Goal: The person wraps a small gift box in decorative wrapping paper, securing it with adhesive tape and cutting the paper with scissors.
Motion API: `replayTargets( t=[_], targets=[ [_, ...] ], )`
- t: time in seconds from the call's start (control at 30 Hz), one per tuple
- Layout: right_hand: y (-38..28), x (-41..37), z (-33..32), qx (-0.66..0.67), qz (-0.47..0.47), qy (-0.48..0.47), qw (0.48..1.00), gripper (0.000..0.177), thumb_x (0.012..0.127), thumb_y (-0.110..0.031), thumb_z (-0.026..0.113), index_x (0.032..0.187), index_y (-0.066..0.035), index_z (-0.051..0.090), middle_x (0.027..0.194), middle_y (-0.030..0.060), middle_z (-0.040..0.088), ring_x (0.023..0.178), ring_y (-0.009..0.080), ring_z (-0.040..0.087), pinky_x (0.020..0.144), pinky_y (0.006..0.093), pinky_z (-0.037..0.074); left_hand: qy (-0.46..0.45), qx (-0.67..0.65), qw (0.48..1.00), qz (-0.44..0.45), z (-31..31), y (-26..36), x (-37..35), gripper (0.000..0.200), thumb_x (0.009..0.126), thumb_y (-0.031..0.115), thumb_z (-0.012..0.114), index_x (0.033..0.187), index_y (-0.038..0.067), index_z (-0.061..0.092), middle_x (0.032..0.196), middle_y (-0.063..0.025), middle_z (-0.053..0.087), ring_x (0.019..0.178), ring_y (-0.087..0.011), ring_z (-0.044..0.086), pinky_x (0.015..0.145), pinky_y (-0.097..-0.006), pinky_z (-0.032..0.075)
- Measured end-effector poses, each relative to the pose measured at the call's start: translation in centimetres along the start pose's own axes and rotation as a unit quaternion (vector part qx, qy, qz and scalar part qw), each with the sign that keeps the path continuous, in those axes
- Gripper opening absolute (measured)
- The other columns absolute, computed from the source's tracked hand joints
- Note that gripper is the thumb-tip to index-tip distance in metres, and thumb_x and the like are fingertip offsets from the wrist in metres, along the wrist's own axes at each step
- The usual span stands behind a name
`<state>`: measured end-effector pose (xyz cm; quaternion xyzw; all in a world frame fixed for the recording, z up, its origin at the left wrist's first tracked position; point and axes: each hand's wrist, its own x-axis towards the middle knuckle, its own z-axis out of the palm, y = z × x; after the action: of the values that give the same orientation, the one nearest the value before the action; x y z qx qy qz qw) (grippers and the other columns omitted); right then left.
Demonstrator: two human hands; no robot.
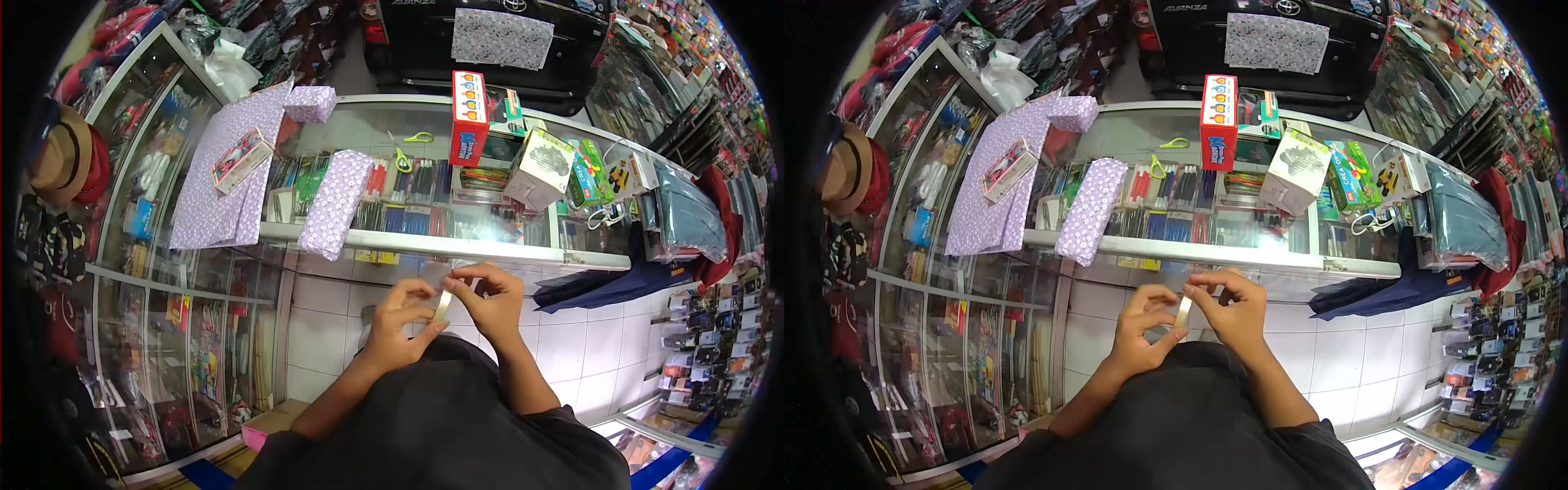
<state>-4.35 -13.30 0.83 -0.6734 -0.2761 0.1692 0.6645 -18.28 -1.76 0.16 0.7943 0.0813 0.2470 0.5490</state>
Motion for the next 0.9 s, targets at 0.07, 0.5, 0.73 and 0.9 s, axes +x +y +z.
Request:
replayTargets(
  t=[0.07,0.5,0.73,0.9],
  targets=[
    [0.0,-0.1,0.0,-0.015,-0.008,0.001,1.000,0.014,0.077,-0.007,0.081,0.091,-0.008,0.077,0.083,0.0007,0.071,0.071,0.0047,0.060,0.051,0.0185,0.036,-0.044,-0.079,0.993,-0.074,0.0,-0.3,-0.6,0.013,0.085,0.010,0.074,0.087,-0.001,0.070,0.110,-0.0160,0.063,0.101,-0.0239,0.065,0.087,-0.0330,0.053],
    [3.9,2.7,-1.2,0.014,0.029,0.021,0.999,0.021,0.077,0.003,0.079,0.096,0.001,0.070,0.088,0.0077,0.072,0.082,0.0119,0.069,0.064,0.0221,0.049,-0.004,-0.246,0.893,-0.377,3.3,-4.0,1.0,0.029,0.095,0.025,0.066,0.088,-0.003,0.066,0.069,-0.0051,0.062,0.057,-0.0122,0.062,0.056,-0.0237,0.051],
    [4.7,4.8,-1.2,0.003,0.017,0.039,0.999,0.019,0.076,0.000,0.080,0.093,0.002,0.071,0.089,0.0089,0.072,0.085,0.0134,0.070,0.067,0.0237,0.051,0.027,-0.256,0.880,-0.398,4.3,-4.3,2.0,0.030,0.096,0.026,0.064,0.095,-0.004,0.067,0.073,-0.0057,0.063,0.061,-0.0130,0.064,0.059,-0.0246,0.053],
    [4.4,6.0,-1.2,-0.145,-0.049,0.071,0.986,0.018,0.071,-0.006,0.082,0.089,-0.006,0.075,0.081,0.0052,0.072,0.077,0.0161,0.064,0.068,0.0285,0.047,0.020,-0.315,0.882,-0.350,5.2,-5.0,1.8,0.028,0.098,0.021,0.059,0.104,-0.006,0.066,0.076,-0.0049,0.063,0.068,-0.0144,0.066,0.065,-0.0273,0.055]
  ],
)
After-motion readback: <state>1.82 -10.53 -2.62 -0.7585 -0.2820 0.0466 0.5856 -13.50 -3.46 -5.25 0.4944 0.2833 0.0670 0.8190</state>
